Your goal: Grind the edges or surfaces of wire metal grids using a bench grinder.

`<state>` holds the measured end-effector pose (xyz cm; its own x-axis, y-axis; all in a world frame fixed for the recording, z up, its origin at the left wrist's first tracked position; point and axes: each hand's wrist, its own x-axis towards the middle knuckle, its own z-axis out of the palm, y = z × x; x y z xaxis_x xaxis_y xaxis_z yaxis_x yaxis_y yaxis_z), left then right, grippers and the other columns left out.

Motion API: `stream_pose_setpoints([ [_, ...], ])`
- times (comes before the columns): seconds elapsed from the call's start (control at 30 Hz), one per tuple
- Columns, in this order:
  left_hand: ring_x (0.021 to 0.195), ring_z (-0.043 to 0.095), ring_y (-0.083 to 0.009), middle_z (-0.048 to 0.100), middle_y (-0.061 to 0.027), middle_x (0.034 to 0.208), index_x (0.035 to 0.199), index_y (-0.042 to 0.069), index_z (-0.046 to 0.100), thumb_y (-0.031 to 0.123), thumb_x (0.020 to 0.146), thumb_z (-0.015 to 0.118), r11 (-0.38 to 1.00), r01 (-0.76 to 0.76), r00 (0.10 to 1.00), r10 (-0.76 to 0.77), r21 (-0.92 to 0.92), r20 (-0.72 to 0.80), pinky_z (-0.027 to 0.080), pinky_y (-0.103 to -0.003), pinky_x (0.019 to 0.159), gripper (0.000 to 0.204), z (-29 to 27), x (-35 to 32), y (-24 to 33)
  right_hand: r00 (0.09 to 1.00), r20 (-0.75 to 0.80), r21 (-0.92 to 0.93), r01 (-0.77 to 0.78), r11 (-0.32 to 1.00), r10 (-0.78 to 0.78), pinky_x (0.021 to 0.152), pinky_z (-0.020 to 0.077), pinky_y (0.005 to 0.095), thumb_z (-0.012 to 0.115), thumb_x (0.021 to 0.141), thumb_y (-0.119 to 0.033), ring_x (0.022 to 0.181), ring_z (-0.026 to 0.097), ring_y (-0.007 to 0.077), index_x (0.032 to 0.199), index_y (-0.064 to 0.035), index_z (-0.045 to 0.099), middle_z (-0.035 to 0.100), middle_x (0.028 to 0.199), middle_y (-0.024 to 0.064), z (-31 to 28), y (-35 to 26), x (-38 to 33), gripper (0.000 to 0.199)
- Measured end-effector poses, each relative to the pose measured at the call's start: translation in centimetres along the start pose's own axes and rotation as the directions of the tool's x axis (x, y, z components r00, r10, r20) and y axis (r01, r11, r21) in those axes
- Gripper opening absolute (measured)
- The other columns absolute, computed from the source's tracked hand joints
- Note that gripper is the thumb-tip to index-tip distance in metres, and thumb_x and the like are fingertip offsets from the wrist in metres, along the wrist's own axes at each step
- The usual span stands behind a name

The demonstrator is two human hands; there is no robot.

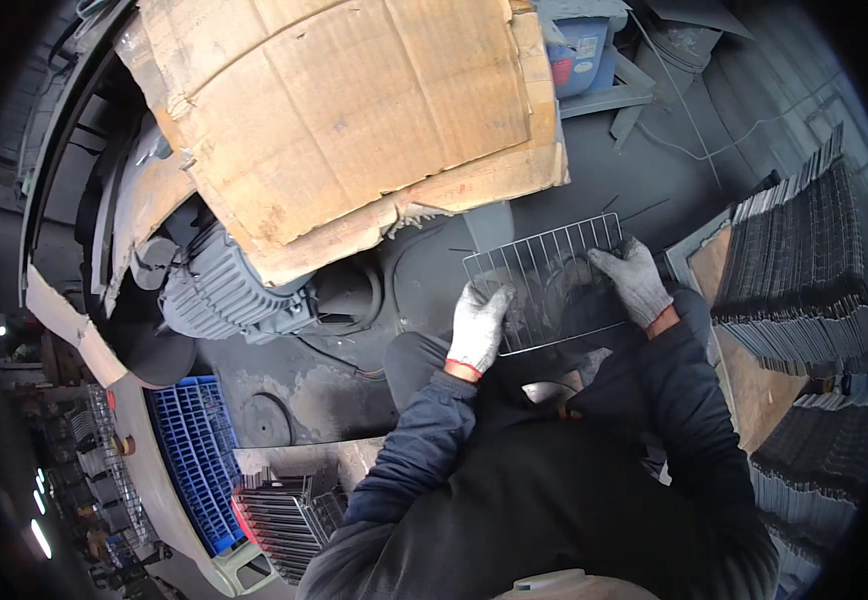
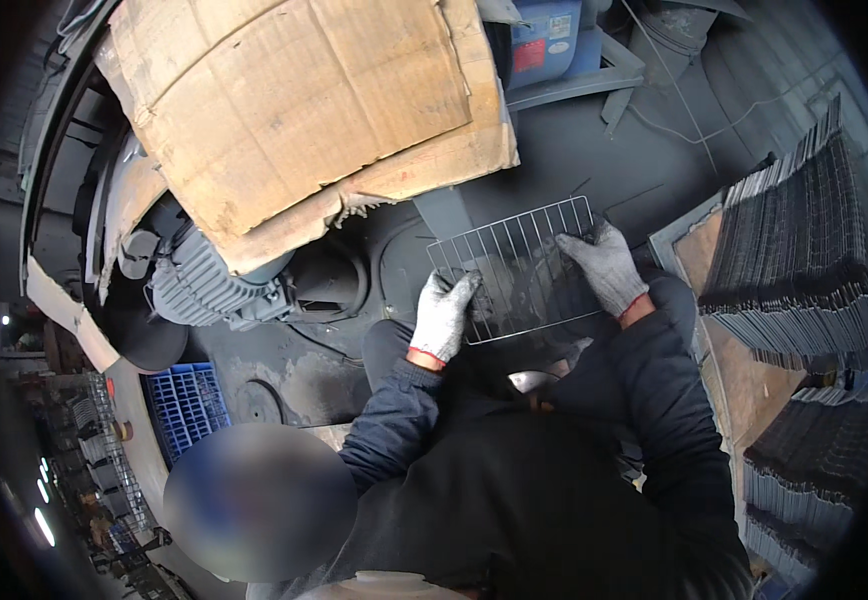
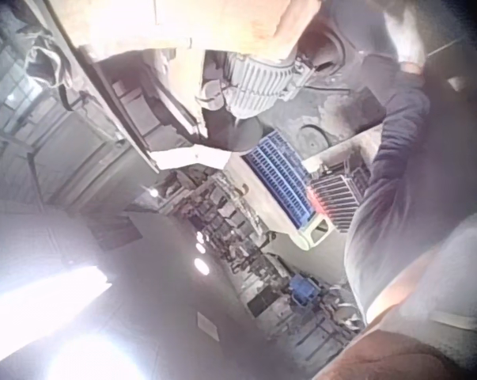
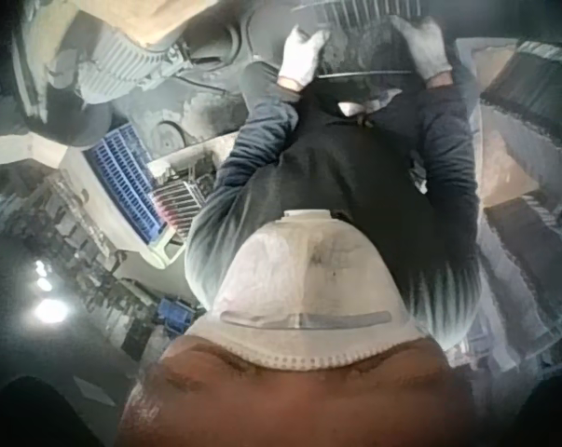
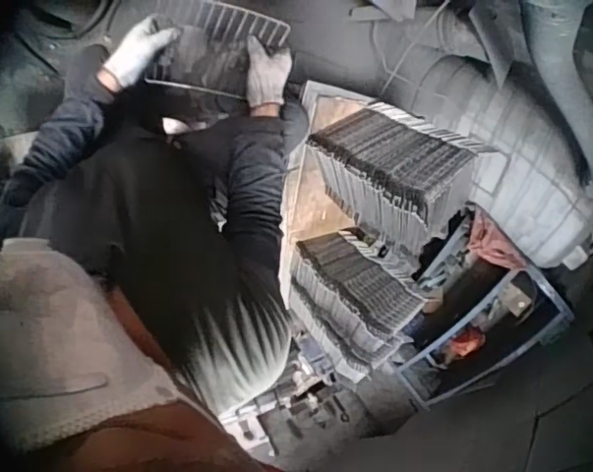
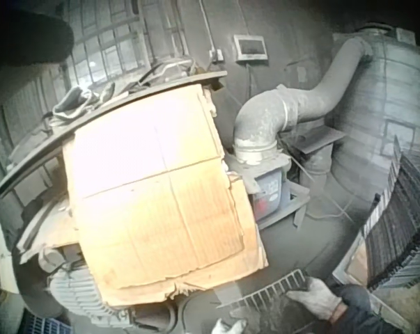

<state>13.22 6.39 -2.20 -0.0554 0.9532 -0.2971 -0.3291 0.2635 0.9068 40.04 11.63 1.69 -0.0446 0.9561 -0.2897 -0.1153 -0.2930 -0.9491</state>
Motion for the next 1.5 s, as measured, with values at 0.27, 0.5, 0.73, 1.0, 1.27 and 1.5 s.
stream_pose_setpoints([
  [0.27, 0.070, 0.069, -0.0158, 0.071, -0.0091, 0.092, 0.115, -0.003, 0.052, 0.014, 0.098, 0.079, 0.991, 0.118, 0.972, -0.129, -0.066, -0.197, 0.059, -0.031, 0.058, 0.035, -9.8, -4.2, 2.7, 0.992, 0.095, -0.360, -0.045, 0.932, 0.085, 0.076, 0.0557, 0.0408, 0.088, 0.088, -0.035, 0.086, 0.070, 0.0245, 0.105, 0.0126, 0.070, 0.075, 0.094, 0.0202, 9.3, 5.5, 2.3, 0.053],
  [0.5, 0.087, 0.073, -0.0176, 0.074, -0.0086, 0.103, 0.122, -0.004, 0.061, 0.008, 0.101, 0.070, 0.972, 0.232, 0.968, -0.235, -0.038, -0.087, 0.062, -0.032, 0.072, 0.026, -6.4, -1.9, 5.8, 0.954, 0.213, -0.141, -0.184, 0.973, 0.211, 0.084, 0.0578, 0.0266, 0.067, 0.105, -0.024, 0.096, 0.072, 0.0123, 0.129, -0.0042, 0.071, 0.077, 0.122, 0.0085, 4.5, -0.9, -0.4, 0.031],
  [0.73, 0.080, 0.071, -0.0183, 0.073, -0.0082, 0.098, 0.119, -0.002, 0.063, 0.012, 0.103, 0.069, 0.901, 0.375, 0.923, -0.343, -0.218, 0.172, 0.061, -0.033, 0.068, 0.021, -0.4, -0.1, 5.5, 0.998, 0.063, -0.093, -0.018, 0.995, 0.024, 0.085, 0.0553, 0.0272, 0.071, 0.100, -0.011, 0.101, 0.069, 0.0124, 0.131, -0.0027, 0.071, 0.074, 0.115, 0.0044, -3.7, -1.8, -4.3, 0.032],
  [1.0, 0.070, 0.066, -0.0175, 0.070, -0.0047, 0.083, 0.112, 0.005, 0.067, 0.015, 0.105, 0.063, 0.862, 0.383, 0.911, -0.411, -0.332, -0.017, 0.057, -0.032, 0.065, 0.013, -15.2, -3.2, 7.2, 0.889, 0.435, -0.231, 0.263, 0.937, -0.142, 0.085, 0.0573, 0.0290, 0.066, 0.103, -0.010, 0.092, 0.070, 0.0150, 0.113, -0.0020, 0.074, 0.075, 0.102, 0.0051, 10.0, 2.6, -1.1, 0.014],
  [1.27, 0.063, 0.061, -0.0120, 0.071, -0.0043, 0.086, 0.111, 0.001, 0.071, 0.012, 0.101, 0.067, 0.911, 0.404, 0.904, -0.382, -0.086, 0.192, 0.050, -0.028, 0.055, 0.016, 1.5, 0.1, 7.5, 0.997, 0.066, -0.291, 0.046, 0.956, -0.028, 0.093, 0.0536, 0.0284, 0.067, 0.101, -0.012, 0.104, 0.069, 0.0162, 0.131, 0.0021, 0.069, 0.074, 0.117, 0.0080, -3.4, -6.1, -4.8, 0.034],
  [1.5, 0.111, 0.065, -0.0115, 0.069, -0.0089, 0.129, 0.142, -0.002, 0.055, 0.007, 0.105, 0.062, 0.978, 0.092, 0.939, -0.023, -0.186, 0.342, 0.056, -0.028, 0.093, 0.039, 4.3, -5.0, 4.4, 0.995, -0.013, -0.365, 0.090, 0.927, -0.102, 0.106, 0.0502, 0.0320, 0.064, 0.095, -0.002, 0.121, 0.065, 0.0179, 0.147, 0.0015, 0.057, 0.070, 0.133, 0.0102, -5.6, -9.8, -10.6, 0.053],
])
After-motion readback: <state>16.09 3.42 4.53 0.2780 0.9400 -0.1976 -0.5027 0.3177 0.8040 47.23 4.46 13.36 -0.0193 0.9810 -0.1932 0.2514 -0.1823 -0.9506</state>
